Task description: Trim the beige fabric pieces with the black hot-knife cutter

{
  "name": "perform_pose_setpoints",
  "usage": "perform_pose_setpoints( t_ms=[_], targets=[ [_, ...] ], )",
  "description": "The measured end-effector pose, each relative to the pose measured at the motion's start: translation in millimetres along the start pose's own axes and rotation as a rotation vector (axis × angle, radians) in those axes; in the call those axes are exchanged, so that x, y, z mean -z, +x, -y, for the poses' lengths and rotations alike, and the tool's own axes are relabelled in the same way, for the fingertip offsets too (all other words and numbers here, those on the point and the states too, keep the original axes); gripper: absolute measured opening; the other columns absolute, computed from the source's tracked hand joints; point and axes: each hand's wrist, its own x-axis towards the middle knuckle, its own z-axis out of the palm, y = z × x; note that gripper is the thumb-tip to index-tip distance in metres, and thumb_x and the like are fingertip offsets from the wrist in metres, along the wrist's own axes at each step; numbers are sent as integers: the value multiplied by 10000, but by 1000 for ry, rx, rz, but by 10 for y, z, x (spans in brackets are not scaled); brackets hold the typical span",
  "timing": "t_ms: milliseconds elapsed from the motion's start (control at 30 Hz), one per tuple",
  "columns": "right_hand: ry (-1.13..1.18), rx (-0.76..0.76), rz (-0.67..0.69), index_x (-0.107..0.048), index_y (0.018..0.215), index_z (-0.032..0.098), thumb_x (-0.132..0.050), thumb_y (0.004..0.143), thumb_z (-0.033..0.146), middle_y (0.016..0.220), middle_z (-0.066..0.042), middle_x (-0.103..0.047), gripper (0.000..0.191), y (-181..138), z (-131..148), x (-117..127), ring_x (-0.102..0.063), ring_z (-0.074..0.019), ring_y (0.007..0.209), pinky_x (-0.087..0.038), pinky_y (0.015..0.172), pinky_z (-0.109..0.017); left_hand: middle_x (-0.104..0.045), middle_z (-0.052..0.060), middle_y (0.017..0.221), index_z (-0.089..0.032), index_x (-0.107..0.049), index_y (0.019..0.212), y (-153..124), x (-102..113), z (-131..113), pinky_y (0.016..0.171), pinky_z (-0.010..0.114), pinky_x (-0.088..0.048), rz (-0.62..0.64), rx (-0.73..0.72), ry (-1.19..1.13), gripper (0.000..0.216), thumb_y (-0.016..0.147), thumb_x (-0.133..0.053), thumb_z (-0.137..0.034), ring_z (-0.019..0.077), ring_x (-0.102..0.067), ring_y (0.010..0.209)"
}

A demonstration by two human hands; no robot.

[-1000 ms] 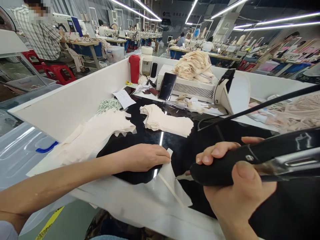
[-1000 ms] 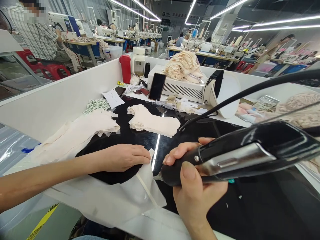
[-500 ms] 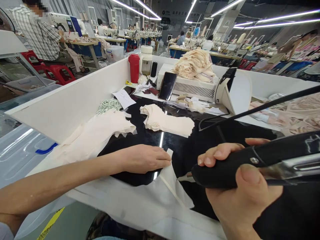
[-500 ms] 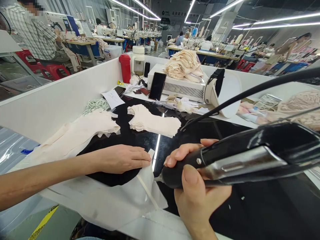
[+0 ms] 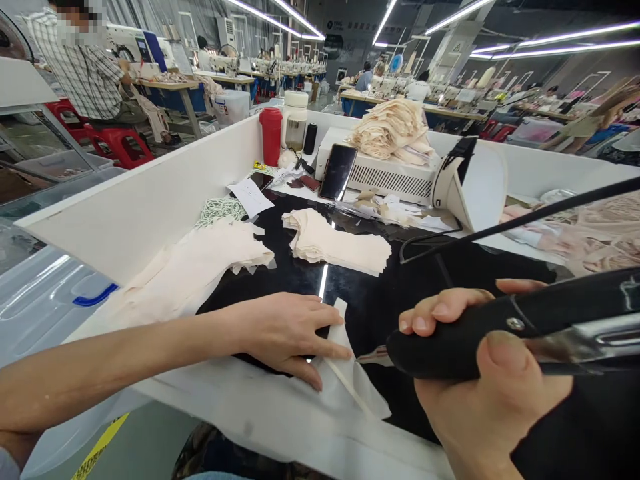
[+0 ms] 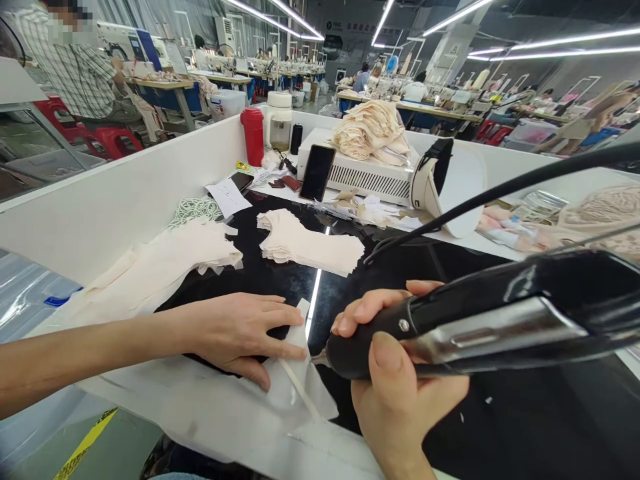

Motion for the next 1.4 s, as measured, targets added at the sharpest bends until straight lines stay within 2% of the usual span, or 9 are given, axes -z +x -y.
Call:
perform_pose_setpoints(
  t_ms=[200,400,600,767,1067,1233,1400],
  targets=[
    [-20,9,-16,-660,1054,282,-945,741,394,671,88,-694,438,22,10,-28,-600,-164,476,-546,461,-302,-705,143,1386,-260,-776,1457,-9,-52,-25,1100,404,-612,-43,19,-32,502,1103,-764,-614,277,-758,1141],
    [-22,22,-54,-662,1039,284,-927,719,369,659,90,-699,425,69,-14,-82,-594,-168,475,-542,460,-297,-707,150,1403,-282,-755,1500,9,-80,-24,1160,423,-593,28,38,-30,508,1136,-700,-632,292,-752,1204],
    [-43,42,-40,-666,1048,283,-916,753,338,675,88,-702,391,60,-45,-97,-608,-170,487,-550,476,-302,-715,156,1374,-264,-763,1502,23,-111,-28,1099,410,-615,-10,23,-26,520,1145,-681,-633,279,-746,1150],
    [-44,48,-40,-664,1055,282,-919,753,343,672,90,-706,400,89,-66,-95,-608,-166,487,-565,472,-298,-716,164,1365,-248,-784,1471,16,-159,-24,1110,438,-613,-59,12,-30,511,1140,-693,-627,289,-752,1153],
    [-68,31,-41,-630,1086,291,-875,790,299,704,107,-693,385,110,-141,-107,-625,-152,504,-573,505,-290,-733,149,1370,-275,-789,1457,36,-195,-18,1156,419,-583,-44,33,-38,492,1118,-735,-627,284,-757,1172],
    [-53,37,-80,-620,1085,291,-862,756,317,703,114,-691,409,159,-172,-130,-605,-146,497,-571,490,-285,-739,150,1352,-270,-799,1428,37,-197,-19,1120,408,-584,-67,30,-41,480,1108,-754,-624,281,-756,1143],
    [-50,54,-62,-613,1102,280,-863,770,295,703,107,-702,416,175,-221,-151,-628,-144,505,-589,511,-287,-736,155,1340,-258,-807,1433,24,-212,-27,1104,420,-588,-93,26,-46,492,1117,-736,-628,289,-755,1135]
  ],
)
